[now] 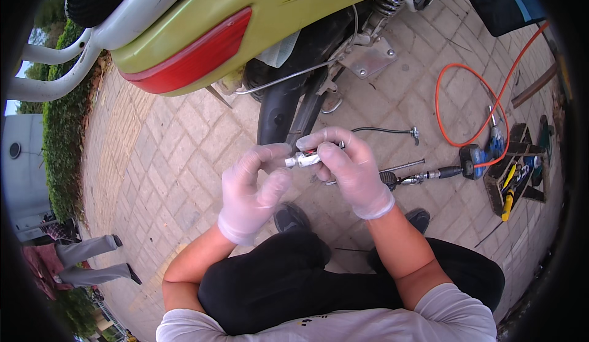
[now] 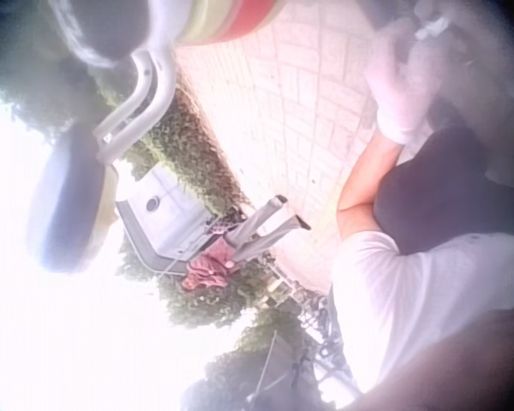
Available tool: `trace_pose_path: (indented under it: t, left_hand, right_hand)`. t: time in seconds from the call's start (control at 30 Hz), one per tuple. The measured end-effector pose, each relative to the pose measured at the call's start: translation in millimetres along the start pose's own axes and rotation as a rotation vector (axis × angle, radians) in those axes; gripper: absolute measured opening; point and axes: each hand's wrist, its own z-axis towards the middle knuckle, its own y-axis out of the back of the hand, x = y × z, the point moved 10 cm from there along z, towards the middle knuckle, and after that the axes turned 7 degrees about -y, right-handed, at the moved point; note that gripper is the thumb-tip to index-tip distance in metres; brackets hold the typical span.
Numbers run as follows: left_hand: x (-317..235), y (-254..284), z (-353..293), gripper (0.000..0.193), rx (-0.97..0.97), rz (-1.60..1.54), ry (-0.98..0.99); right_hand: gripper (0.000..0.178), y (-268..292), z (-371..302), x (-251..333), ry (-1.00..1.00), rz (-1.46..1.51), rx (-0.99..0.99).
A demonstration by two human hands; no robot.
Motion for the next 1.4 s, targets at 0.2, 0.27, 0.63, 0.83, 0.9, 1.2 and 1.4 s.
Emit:
trace_pose_path:
  t: [0.2,0.27,0.63,0.83,0.9,1.2,1.4]
  left_hand:
    - [-9,-6,1,0.017,0.052,0.183,-0.141]
    - [-16,-6,2,0.02,0.023,0.225,-0.201]
    - [-43,-9,13,0.022,0.103,0.454,-0.329]
    - [-38,-17,9,0.016,0.198,0.531,-0.319]
    - [-41,-17,9,0.018,0.157,0.542,-0.368]
    - [-55,-15,4,0.018,0.239,0.302,-0.427]
    - [-6,-82,-33,0.006,0.806,-0.03,-0.076]
  right_hand:
    - [0.021,-5,-4,8,0.085,-0.042,0.05]
    - [0.023,-3,-4,6,0.07,-0.053,0.049]
    - [0.03,-8,-6,25,0.265,-0.581,0.063]
    - [0.029,-9,-4,15,0.209,-0.721,0.099]
    - [0.029,-12,-6,19,0.264,-0.754,0.09]
    - [0.026,13,-2,25,0.096,-0.672,-0.057]
    - [0.027,50,3,85,-0.077,-0.727,-0.038]
